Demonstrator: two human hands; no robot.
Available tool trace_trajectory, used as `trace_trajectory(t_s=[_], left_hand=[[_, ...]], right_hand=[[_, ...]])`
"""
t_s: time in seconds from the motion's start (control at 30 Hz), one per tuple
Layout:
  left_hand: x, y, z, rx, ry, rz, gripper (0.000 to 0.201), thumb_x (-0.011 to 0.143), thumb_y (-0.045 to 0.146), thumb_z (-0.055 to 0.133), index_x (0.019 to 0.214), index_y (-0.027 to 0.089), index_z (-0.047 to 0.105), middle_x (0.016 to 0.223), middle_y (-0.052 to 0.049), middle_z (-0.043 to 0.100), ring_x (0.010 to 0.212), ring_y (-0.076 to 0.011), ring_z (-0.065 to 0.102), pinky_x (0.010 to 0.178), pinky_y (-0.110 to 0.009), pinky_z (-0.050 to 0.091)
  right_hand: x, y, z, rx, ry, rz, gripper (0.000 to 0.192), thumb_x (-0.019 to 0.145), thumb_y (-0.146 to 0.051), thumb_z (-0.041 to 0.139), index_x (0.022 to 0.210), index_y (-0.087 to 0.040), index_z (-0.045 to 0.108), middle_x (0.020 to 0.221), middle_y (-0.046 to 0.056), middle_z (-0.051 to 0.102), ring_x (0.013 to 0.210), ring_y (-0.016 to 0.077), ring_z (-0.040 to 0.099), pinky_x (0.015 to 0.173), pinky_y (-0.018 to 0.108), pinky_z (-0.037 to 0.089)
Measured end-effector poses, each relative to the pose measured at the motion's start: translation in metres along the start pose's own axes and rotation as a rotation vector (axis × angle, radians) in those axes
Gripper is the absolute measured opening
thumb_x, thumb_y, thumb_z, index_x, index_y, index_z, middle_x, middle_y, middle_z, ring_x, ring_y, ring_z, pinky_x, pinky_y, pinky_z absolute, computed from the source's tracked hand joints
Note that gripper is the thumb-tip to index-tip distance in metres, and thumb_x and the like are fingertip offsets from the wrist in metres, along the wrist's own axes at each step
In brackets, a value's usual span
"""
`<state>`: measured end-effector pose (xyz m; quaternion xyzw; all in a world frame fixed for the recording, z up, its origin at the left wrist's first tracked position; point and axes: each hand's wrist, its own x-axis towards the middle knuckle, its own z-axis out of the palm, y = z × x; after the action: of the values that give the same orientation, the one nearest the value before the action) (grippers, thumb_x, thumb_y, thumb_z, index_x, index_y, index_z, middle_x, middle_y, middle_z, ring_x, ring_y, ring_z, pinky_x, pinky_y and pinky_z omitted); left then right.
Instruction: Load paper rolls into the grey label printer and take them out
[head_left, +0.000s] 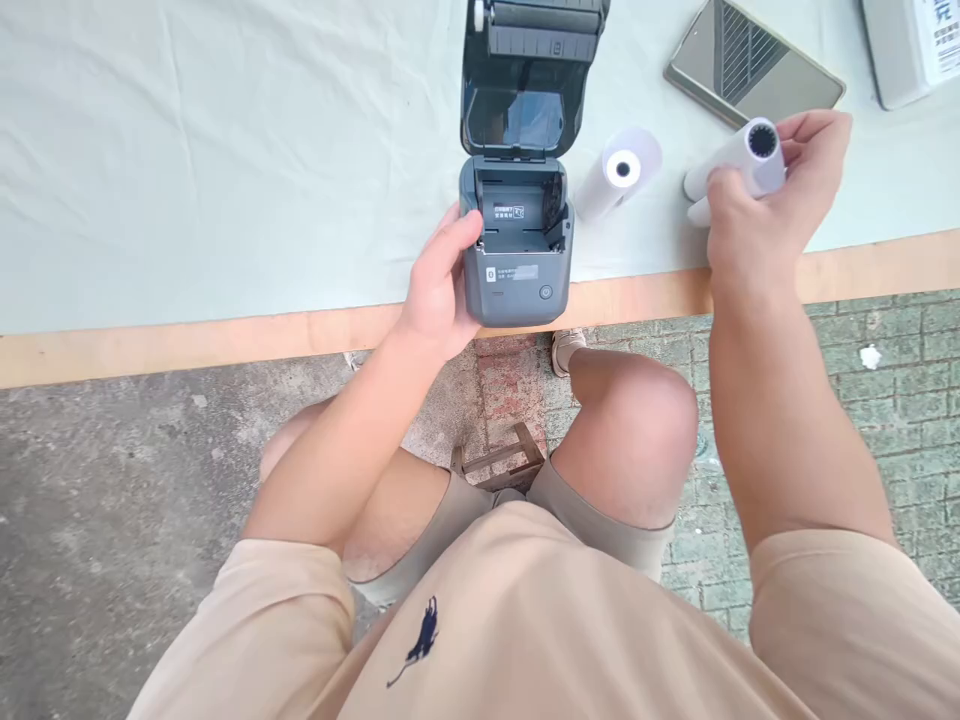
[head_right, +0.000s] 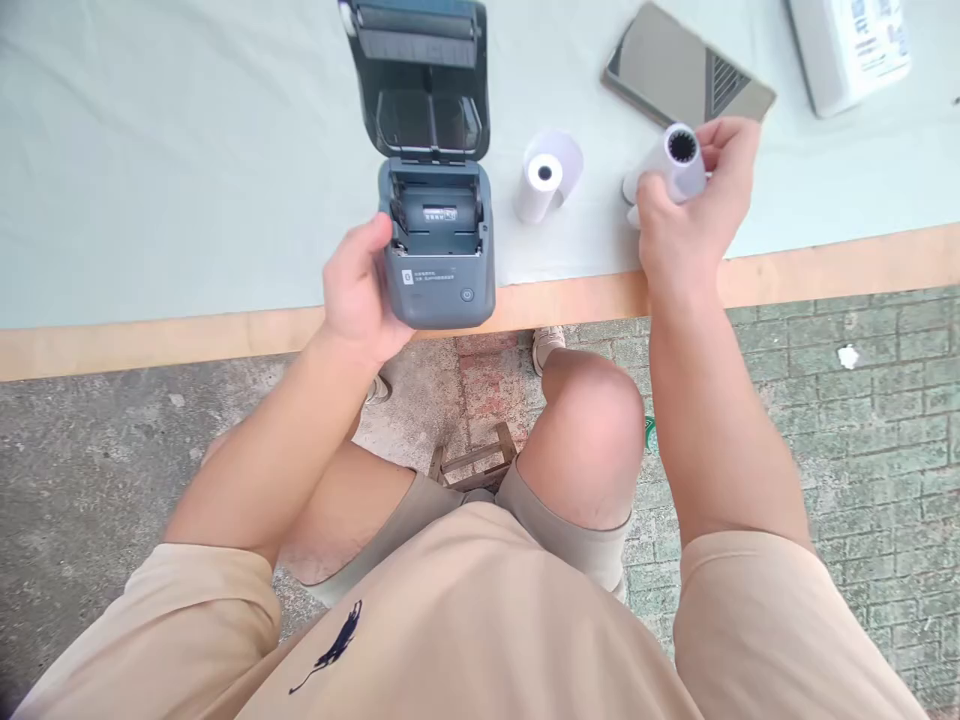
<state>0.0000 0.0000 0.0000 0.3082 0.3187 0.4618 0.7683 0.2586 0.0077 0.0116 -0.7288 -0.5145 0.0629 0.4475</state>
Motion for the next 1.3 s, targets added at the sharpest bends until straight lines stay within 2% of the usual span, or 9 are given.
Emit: trace_trajectory(t_s=[0.13, 0.27, 0.5, 0.63, 0.77, 0.9, 1.03, 1.13, 1.3], left_hand=[[0.001, -0.002, -0.002, -0.02, -0.028, 0.008, 0.029, 0.084, 0.045, 0.05, 0.093, 0.023, 0.065, 0.097, -0.005, 0.072, 0.119, -0.0261, 0.058, 0.095, -0.035, 0.054], [0.001, -0.004, -0.003, -0.066, -0.044, 0.017, 0.028, 0.084, 0.045, 0.052, 0.095, 0.021, 0.063, 0.097, -0.005, 0.071, 0.108, -0.027, 0.064, 0.09, -0.037, 0.056], [-0.005, 0.0, 0.003, -0.136, -0.082, 0.059, 0.014, 0.09, 0.029, 0.045, 0.095, 0.02, 0.056, 0.085, -0.002, 0.065, 0.101, -0.021, 0.064, 0.088, -0.031, 0.056], [-0.006, 0.001, 0.005, -0.138, -0.076, 0.047, 0.014, 0.091, 0.026, 0.044, 0.1, 0.02, 0.053, 0.085, 0.0, 0.063, 0.111, -0.0231, 0.062, 0.088, -0.034, 0.056], [-0.006, 0.0, 0.004, -0.149, -0.05, 0.04, 0.016, 0.091, 0.028, 0.046, 0.103, 0.018, 0.051, 0.092, -0.001, 0.063, 0.114, -0.024, 0.06, 0.089, -0.036, 0.056], [-0.004, -0.001, 0.003, -0.165, -0.052, 0.023, 0.018, 0.092, 0.029, 0.045, 0.105, 0.018, 0.05, 0.09, -0.001, 0.061, 0.107, -0.0237, 0.063, 0.083, -0.036, 0.058], [-0.004, 0.001, 0.003, -0.168, -0.042, 0.033, 0.018, 0.092, 0.028, 0.043, 0.102, 0.016, 0.052, 0.086, -0.001, 0.061, 0.108, -0.0223, 0.063, 0.087, -0.033, 0.056], [-0.005, 0.002, 0.002, -0.162, -0.03, 0.03, 0.019, 0.091, 0.03, 0.045, 0.102, 0.017, 0.053, 0.086, -0.002, 0.062, 0.105, -0.0205, 0.064, 0.088, -0.032, 0.054], [-0.008, 0.001, -0.003, -0.137, -0.066, 0.022, 0.027, 0.085, 0.025, 0.054, 0.111, 0.021, 0.049, 0.098, -0.001, 0.064, 0.104, -0.0195, 0.064, 0.084, -0.029, 0.053]], right_hand=[[-0.008, -0.021, -0.012, 0.149, 0.025, -0.258, 0.024, 0.068, -0.003, 0.051, 0.079, -0.02, 0.04, 0.083, -0.002, 0.034, 0.079, 0.0084, 0.044, 0.079, 0.029, 0.04], [-0.024, -0.065, -0.014, 0.162, -0.079, -0.607, 0.028, 0.075, -0.037, 0.061, 0.096, -0.025, 0.048, 0.092, -0.002, 0.044, 0.103, 0.0163, 0.049, 0.084, 0.034, 0.04], [-0.043, -0.119, 0.025, -0.198, -0.441, -0.662, 0.031, 0.062, -0.018, 0.057, 0.09, -0.025, 0.045, 0.084, 0.0, 0.059, 0.073, 0.0191, 0.057, 0.063, 0.034, 0.04], [-0.038, -0.117, 0.036, -0.299, -0.509, -0.613, 0.03, 0.061, -0.017, 0.054, 0.089, -0.027, 0.047, 0.089, -0.001, 0.066, 0.075, 0.0243, 0.061, 0.064, 0.039, 0.041], [-0.037, -0.112, 0.034, -0.168, -0.5, -0.625, 0.02, 0.068, -0.016, 0.054, 0.085, -0.026, 0.056, 0.105, 0.002, 0.067, 0.094, 0.0246, 0.063, 0.075, 0.039, 0.047], [-0.044, -0.104, 0.03, -0.124, -0.424, -0.646, 0.024, 0.072, -0.017, 0.056, 0.095, -0.025, 0.059, 0.095, 0.003, 0.067, 0.089, 0.0231, 0.064, 0.08, 0.039, 0.047], [-0.052, -0.088, 0.032, -0.158, -0.502, -0.68, 0.005, 0.081, -0.024, 0.054, 0.085, -0.025, 0.058, 0.093, 0.002, 0.07, 0.105, 0.0251, 0.062, 0.096, 0.043, 0.04], [-0.056, -0.076, 0.036, -0.139, -0.526, -0.745, 0.013, 0.088, -0.029, 0.049, 0.085, -0.026, 0.062, 0.099, 0.0, 0.07, 0.121, 0.0256, 0.054, 0.1, 0.046, 0.038], [-0.056, -0.068, 0.039, -0.118, -0.461, -0.835, 0.02, 0.09, -0.035, 0.047, 0.094, -0.03, 0.066, 0.108, 0.001, 0.068, 0.12, 0.0254, 0.055, 0.096, 0.047, 0.041]])
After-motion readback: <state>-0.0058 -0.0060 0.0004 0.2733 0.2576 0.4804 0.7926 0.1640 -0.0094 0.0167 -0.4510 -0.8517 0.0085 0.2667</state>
